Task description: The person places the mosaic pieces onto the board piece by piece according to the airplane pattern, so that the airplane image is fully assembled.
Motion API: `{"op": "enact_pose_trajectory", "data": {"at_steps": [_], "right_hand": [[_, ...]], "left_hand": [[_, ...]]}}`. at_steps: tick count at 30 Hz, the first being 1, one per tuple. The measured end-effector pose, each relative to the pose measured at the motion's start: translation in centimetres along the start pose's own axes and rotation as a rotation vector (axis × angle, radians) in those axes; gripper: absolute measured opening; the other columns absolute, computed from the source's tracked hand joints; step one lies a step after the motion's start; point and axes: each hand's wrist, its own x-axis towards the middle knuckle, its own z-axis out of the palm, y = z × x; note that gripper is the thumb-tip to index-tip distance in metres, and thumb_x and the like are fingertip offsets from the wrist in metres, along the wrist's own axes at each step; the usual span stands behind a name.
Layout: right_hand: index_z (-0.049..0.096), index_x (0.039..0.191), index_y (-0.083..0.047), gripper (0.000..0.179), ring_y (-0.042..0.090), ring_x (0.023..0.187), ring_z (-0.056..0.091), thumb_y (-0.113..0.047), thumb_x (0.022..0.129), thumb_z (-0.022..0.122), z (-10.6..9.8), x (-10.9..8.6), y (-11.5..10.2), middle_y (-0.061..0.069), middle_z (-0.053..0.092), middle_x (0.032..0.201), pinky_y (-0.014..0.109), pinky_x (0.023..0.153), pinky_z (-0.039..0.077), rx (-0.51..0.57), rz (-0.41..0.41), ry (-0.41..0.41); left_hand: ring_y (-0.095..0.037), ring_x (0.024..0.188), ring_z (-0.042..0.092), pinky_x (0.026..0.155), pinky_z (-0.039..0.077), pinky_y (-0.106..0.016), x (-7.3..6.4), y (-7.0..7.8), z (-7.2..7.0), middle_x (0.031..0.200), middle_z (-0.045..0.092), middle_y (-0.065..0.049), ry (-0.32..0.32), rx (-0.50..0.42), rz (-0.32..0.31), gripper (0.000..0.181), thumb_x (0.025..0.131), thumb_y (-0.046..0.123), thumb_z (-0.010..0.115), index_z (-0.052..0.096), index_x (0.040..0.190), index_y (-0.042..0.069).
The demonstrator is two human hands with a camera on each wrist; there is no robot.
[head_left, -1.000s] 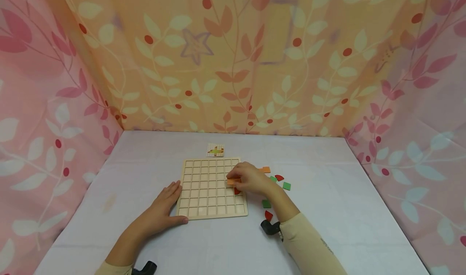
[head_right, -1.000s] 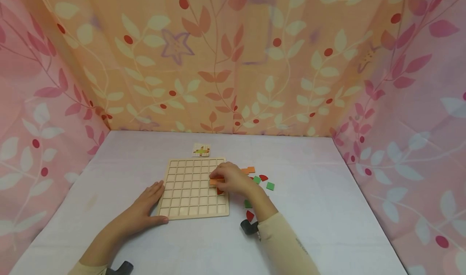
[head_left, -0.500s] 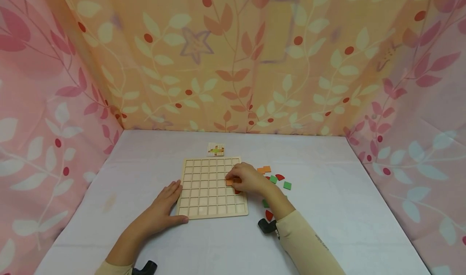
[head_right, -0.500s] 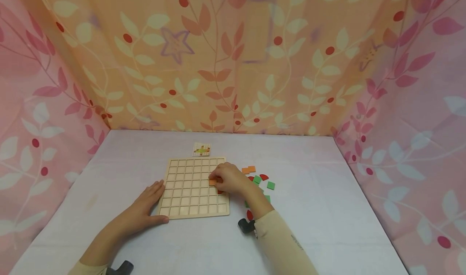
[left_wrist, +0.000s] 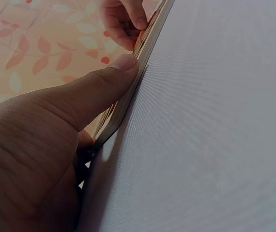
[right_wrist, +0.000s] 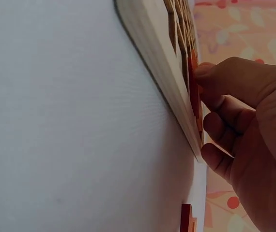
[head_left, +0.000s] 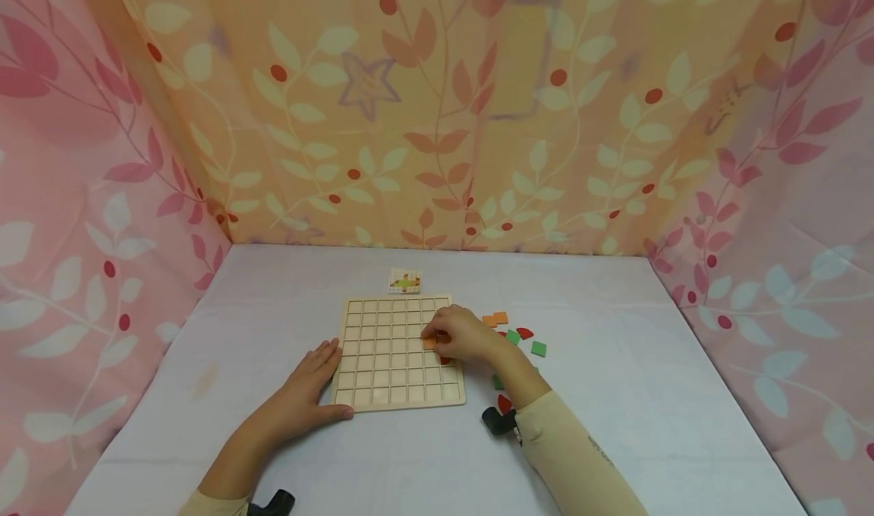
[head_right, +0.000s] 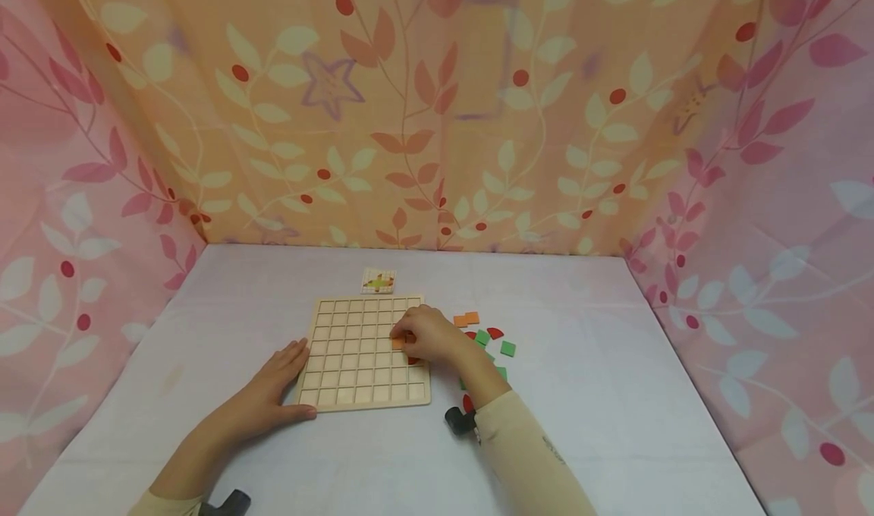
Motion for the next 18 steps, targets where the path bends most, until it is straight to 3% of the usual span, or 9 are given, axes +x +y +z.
{"op": "enact_pose_trajectory", "data": {"at_steps": [10, 18], "right_hand": [[0.077, 0.117, -0.021, 0.025, 0.011, 0.102, 0.055, -0.025, 0.092, 0.076, -0.6, 0.0, -0.1, -0.009, 0.067, 0.111, 0.034, 0.097, 0.048, -0.010, -0.035, -0.020], [0.078, 0.114, -0.014, 0.022, 0.015, 0.110, 0.058, -0.018, 0.093, 0.074, -2.9, -1.5, -0.3, -0.006, 0.069, 0.113, 0.038, 0.101, 0.049, 0.009, -0.103, 0.090]], "left_hand": [[-0.041, 0.157, 0.014, 0.123, 0.018, -0.064, -0.1, 0.1, 0.1, 0.169, 0.020, -0.018, -0.006, -0.003, -0.006, 0.116, 0.077, 0.061, 0.081, 0.030, 0.158, -0.005], [-0.039, 0.158, 0.012, 0.123, 0.016, -0.063, 0.0, -0.1, 0.1, 0.170, 0.019, -0.016, -0.008, -0.008, -0.014, 0.117, 0.077, 0.062, 0.081, 0.029, 0.158, -0.004]]}}
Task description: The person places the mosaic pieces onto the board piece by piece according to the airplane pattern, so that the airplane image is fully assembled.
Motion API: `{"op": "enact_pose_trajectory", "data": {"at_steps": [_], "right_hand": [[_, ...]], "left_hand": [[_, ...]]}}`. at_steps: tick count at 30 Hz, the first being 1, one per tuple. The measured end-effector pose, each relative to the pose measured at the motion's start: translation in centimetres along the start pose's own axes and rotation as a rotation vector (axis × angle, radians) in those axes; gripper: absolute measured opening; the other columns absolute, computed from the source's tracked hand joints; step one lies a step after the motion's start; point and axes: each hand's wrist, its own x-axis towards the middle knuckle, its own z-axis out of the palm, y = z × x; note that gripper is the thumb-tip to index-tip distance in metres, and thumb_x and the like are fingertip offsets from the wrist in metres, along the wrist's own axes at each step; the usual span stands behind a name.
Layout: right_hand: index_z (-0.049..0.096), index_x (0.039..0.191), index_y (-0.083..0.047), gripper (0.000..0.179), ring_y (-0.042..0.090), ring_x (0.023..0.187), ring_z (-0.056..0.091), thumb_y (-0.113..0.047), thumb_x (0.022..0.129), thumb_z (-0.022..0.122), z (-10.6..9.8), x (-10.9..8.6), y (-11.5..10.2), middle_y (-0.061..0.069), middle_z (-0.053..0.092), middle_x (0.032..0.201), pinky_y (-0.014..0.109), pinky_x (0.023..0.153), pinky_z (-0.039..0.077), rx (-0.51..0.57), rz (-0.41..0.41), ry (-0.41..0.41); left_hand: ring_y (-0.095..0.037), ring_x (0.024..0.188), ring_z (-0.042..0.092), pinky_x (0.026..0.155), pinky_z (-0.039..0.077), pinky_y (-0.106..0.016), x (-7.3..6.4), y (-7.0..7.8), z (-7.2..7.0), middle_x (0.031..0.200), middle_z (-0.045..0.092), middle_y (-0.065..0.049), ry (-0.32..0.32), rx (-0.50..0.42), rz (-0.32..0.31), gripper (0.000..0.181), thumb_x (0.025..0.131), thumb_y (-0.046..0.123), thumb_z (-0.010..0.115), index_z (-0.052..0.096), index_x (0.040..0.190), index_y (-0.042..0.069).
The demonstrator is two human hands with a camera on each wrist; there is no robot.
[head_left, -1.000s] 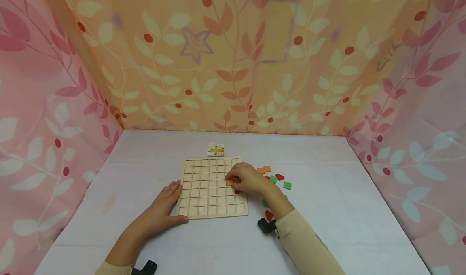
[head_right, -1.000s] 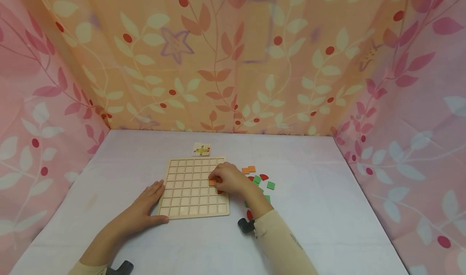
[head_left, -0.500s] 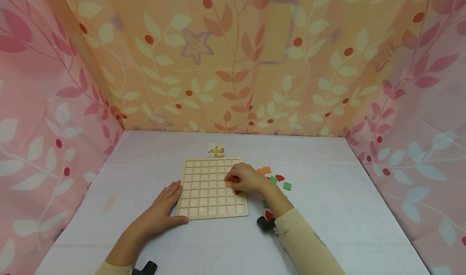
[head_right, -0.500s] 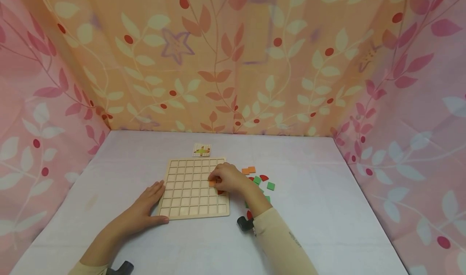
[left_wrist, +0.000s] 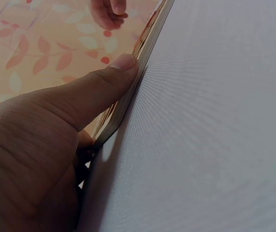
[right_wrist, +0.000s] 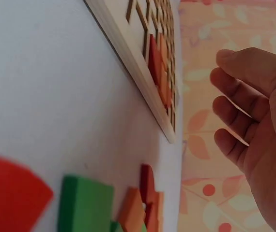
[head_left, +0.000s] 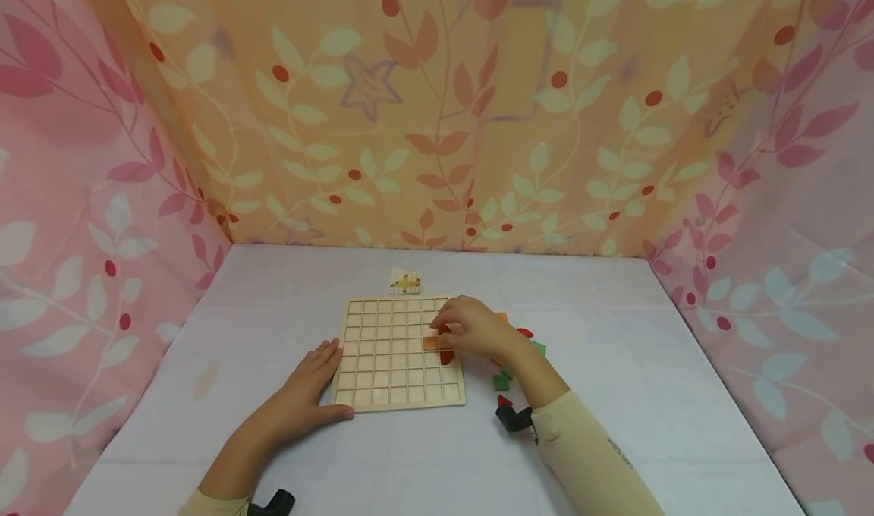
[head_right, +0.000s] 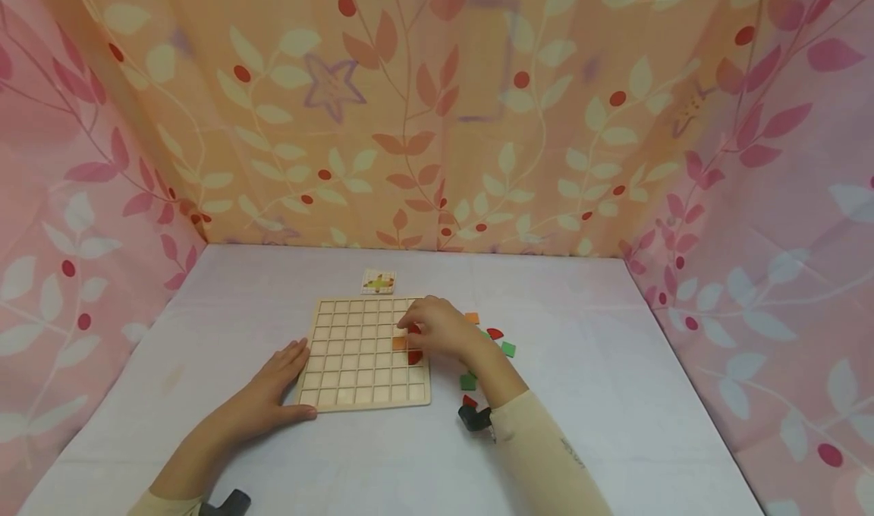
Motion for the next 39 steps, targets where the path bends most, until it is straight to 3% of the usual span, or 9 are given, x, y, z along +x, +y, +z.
{"op": "enact_pose_trajectory", "data": {"at_steps": [8, 17, 21, 28, 39], "right_hand": [[0.077, 0.115, -0.016, 0.023, 0.017, 0.114, 0.058, -0.016, 0.092, 0.076, -2.8, -2.7, 0.0, -0.007, 0.068, 0.114, 0.043, 0.103, 0.049, -0.038, -0.003, 0.089], [0.077, 0.113, -0.021, 0.022, 0.015, 0.113, 0.058, -0.018, 0.091, 0.076, -4.3, -5.7, 0.4, -0.010, 0.068, 0.112, 0.042, 0.100, 0.050, -0.032, 0.050, 0.136], [0.078, 0.113, -0.021, 0.023, 0.017, 0.112, 0.059, -0.015, 0.090, 0.077, -4.3, -7.0, 0.7, -0.009, 0.070, 0.112, 0.045, 0.099, 0.050, -0.029, 0.047, 0.156], [0.077, 0.112, -0.021, 0.022, 0.015, 0.113, 0.058, -0.018, 0.090, 0.078, -3.6, -8.8, 1.6, -0.011, 0.070, 0.115, 0.046, 0.102, 0.049, -0.017, 0.119, 0.146], [0.077, 0.111, -0.014, 0.024, 0.018, 0.115, 0.057, -0.013, 0.087, 0.082, -1.9, -10.0, 3.3, -0.005, 0.071, 0.118, 0.048, 0.101, 0.049, 0.069, 0.172, 0.126]], "left_hand": [[-0.038, 0.158, 0.011, 0.124, 0.016, -0.063, 0.1, -0.1, -0.1, 0.171, 0.018, -0.015, -0.007, 0.007, -0.009, 0.118, 0.077, 0.063, 0.080, 0.028, 0.159, -0.003], [-0.038, 0.158, 0.011, 0.126, 0.013, -0.058, 0.0, 0.0, 0.0, 0.171, 0.017, -0.015, -0.011, 0.004, -0.010, 0.118, 0.076, 0.060, 0.082, 0.028, 0.159, -0.004], [-0.038, 0.158, 0.010, 0.128, 0.010, -0.054, 0.0, 0.0, 0.0, 0.171, 0.017, -0.015, -0.012, 0.001, -0.009, 0.118, 0.076, 0.060, 0.082, 0.027, 0.159, -0.004], [-0.039, 0.158, 0.011, 0.123, 0.017, -0.064, 0.0, 0.0, 0.0, 0.171, 0.017, -0.015, -0.015, 0.014, -0.019, 0.118, 0.076, 0.062, 0.081, 0.028, 0.160, -0.002], [-0.039, 0.158, 0.011, 0.123, 0.016, -0.064, -0.1, 0.1, 0.0, 0.171, 0.017, -0.015, -0.018, 0.004, -0.019, 0.118, 0.076, 0.062, 0.081, 0.028, 0.159, -0.003]]}}
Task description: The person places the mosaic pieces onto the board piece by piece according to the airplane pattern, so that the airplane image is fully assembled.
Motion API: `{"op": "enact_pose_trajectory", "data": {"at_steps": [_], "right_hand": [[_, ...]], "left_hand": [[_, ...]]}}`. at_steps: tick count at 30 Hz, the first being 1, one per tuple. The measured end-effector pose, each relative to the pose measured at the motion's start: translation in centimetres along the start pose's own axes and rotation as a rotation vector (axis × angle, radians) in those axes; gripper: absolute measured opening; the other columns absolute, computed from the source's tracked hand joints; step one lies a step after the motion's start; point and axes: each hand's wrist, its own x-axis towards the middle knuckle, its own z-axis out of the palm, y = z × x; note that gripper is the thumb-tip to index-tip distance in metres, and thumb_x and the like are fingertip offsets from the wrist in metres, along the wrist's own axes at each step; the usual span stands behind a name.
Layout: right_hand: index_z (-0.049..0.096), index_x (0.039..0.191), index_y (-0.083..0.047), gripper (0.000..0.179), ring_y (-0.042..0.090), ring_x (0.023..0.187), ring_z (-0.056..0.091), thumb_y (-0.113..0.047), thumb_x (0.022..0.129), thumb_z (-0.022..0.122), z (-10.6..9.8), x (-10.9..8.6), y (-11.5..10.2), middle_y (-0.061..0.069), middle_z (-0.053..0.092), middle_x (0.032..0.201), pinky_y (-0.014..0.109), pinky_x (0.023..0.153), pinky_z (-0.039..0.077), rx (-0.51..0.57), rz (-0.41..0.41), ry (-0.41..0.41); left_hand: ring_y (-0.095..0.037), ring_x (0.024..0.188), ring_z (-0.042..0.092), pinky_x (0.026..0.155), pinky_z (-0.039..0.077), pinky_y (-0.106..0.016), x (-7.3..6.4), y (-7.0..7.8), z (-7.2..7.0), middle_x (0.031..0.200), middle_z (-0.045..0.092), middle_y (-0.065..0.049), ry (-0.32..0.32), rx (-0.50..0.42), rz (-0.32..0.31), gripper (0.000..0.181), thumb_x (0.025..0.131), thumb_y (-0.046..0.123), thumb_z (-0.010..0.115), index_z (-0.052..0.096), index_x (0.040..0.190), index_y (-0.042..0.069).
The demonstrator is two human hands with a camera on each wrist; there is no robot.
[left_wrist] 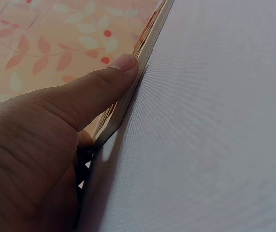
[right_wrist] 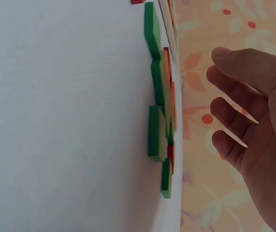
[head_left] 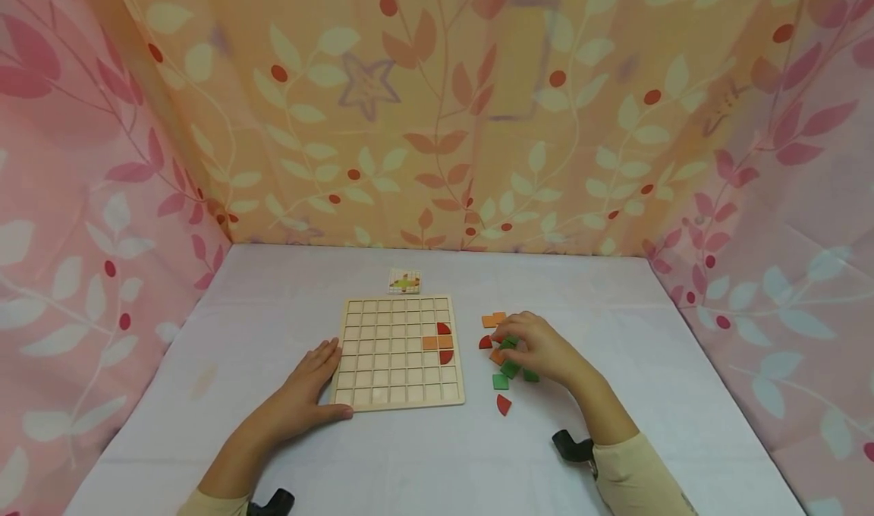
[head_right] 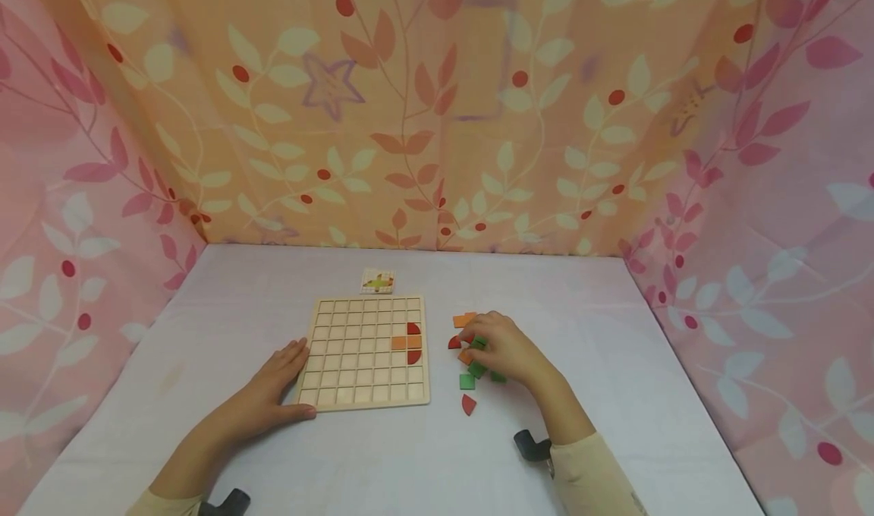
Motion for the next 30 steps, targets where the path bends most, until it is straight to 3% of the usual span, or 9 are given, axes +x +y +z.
{"op": "enact_pose_trajectory", "data": {"at_steps": [11, 18, 30], "right_hand": [[0.078, 0.108, -0.019, 0.020, 0.013, 0.104, 0.058, -0.021, 0.089, 0.082, 1.5, 0.2, 2.0, -0.011, 0.072, 0.112, 0.039, 0.093, 0.049, -0.039, -0.061, -0.042], [0.078, 0.108, -0.021, 0.018, 0.013, 0.106, 0.058, -0.018, 0.090, 0.080, 2.0, 0.2, 2.5, -0.012, 0.072, 0.113, 0.043, 0.096, 0.047, -0.077, -0.091, -0.051], [0.078, 0.106, -0.023, 0.015, 0.010, 0.102, 0.058, -0.023, 0.092, 0.079, 2.3, 0.4, 2.5, -0.015, 0.072, 0.109, 0.040, 0.093, 0.047, -0.076, -0.072, -0.029]], "left_hand": [[-0.039, 0.158, 0.011, 0.123, 0.016, -0.063, 0.1, -0.1, 0.1, 0.171, 0.017, -0.015, 0.004, 0.004, 0.003, 0.118, 0.076, 0.063, 0.081, 0.029, 0.159, -0.003], [-0.039, 0.158, 0.011, 0.123, 0.016, -0.064, 0.0, 0.1, -0.1, 0.171, 0.018, -0.016, 0.003, 0.001, -0.005, 0.118, 0.076, 0.061, 0.082, 0.029, 0.159, -0.003], [-0.039, 0.158, 0.012, 0.123, 0.016, -0.064, 0.1, -0.1, 0.1, 0.171, 0.018, -0.015, 0.009, 0.006, 0.006, 0.118, 0.076, 0.063, 0.081, 0.029, 0.159, -0.002]]}}
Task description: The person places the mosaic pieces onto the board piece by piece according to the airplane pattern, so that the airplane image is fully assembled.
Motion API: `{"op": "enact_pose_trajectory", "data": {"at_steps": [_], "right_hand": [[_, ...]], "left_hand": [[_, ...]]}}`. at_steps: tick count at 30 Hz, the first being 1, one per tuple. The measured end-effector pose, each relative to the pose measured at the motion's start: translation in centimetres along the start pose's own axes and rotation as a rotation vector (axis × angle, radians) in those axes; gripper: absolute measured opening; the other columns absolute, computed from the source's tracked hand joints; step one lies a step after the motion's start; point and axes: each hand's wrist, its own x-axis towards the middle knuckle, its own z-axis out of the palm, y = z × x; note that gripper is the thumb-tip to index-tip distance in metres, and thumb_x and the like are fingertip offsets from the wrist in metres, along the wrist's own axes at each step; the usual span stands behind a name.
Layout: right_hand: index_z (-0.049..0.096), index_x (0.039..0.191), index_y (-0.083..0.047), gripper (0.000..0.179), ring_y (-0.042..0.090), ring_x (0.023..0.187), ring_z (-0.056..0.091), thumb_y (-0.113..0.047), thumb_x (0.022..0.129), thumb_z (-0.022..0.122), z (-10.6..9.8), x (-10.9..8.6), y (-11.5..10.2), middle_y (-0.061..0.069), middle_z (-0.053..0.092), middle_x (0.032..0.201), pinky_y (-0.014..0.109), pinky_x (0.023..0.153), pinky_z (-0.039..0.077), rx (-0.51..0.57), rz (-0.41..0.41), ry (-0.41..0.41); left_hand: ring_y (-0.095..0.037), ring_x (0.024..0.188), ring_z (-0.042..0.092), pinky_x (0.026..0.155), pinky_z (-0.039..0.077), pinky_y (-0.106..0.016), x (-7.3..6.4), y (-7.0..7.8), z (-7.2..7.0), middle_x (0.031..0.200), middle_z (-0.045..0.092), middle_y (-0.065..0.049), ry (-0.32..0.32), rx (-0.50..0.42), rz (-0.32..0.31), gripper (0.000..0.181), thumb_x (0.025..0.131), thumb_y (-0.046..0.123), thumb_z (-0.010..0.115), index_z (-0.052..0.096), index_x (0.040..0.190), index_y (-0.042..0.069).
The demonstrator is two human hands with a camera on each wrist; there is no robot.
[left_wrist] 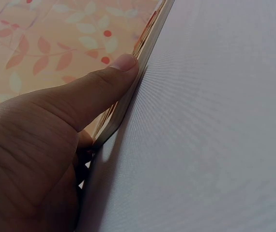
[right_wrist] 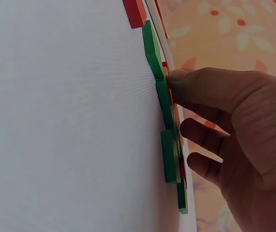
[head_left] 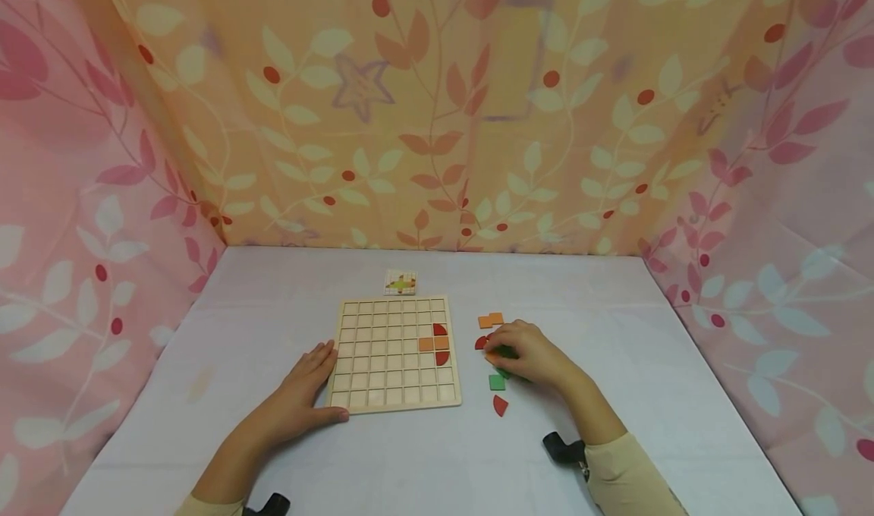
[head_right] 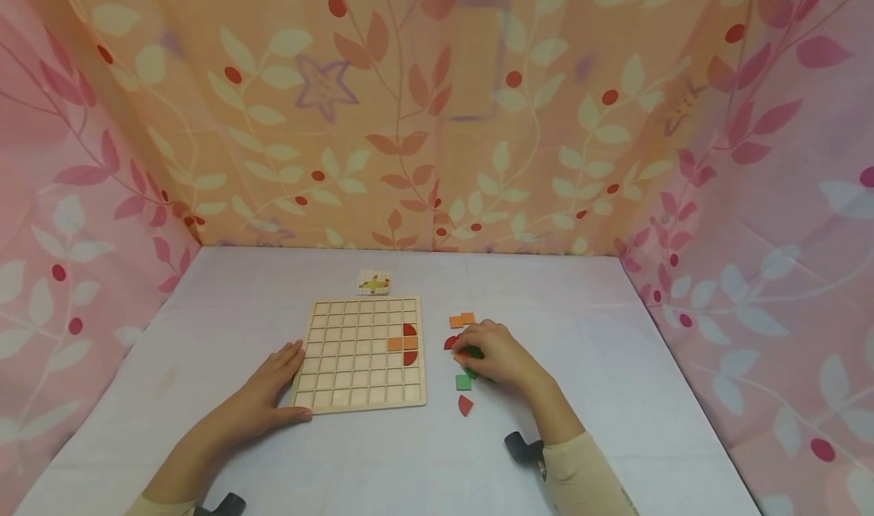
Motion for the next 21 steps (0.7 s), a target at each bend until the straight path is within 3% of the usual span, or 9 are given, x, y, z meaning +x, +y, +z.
{"op": "enact_pose_trajectory", "data": {"at_steps": [11, 17, 21], "right_hand": [[0.078, 0.109, -0.022, 0.020, 0.014, 0.105, 0.059, -0.014, 0.091, 0.078, -0.14, -0.11, 0.33, -0.011, 0.072, 0.113, 0.045, 0.096, 0.046, -0.004, -0.008, -0.013], [0.079, 0.107, -0.023, 0.018, 0.015, 0.105, 0.059, -0.023, 0.090, 0.080, -0.09, -0.08, 0.16, -0.011, 0.072, 0.112, 0.046, 0.094, 0.046, -0.033, -0.017, -0.006], [0.079, 0.109, -0.022, 0.019, 0.017, 0.107, 0.059, -0.023, 0.091, 0.079, -0.32, -0.07, -0.44, -0.009, 0.071, 0.114, 0.047, 0.096, 0.046, -0.038, 0.021, -0.039]], "left_hand": [[-0.039, 0.158, 0.012, 0.123, 0.016, -0.064, 0.05, -0.02, 0.07, 0.171, 0.018, -0.015, 0.001, -0.003, -0.001, 0.118, 0.075, 0.061, 0.082, 0.029, 0.159, -0.002], [-0.039, 0.158, 0.011, 0.124, 0.015, -0.062, 0.05, -0.04, -0.01, 0.171, 0.017, -0.015, -0.002, -0.016, 0.002, 0.117, 0.076, 0.060, 0.082, 0.028, 0.160, -0.002], [-0.038, 0.158, 0.011, 0.125, 0.014, -0.060, 0.04, -0.21, 0.07, 0.171, 0.017, -0.014, 0.001, -0.011, 0.006, 0.118, 0.076, 0.063, 0.081, 0.028, 0.160, -0.001]]}}
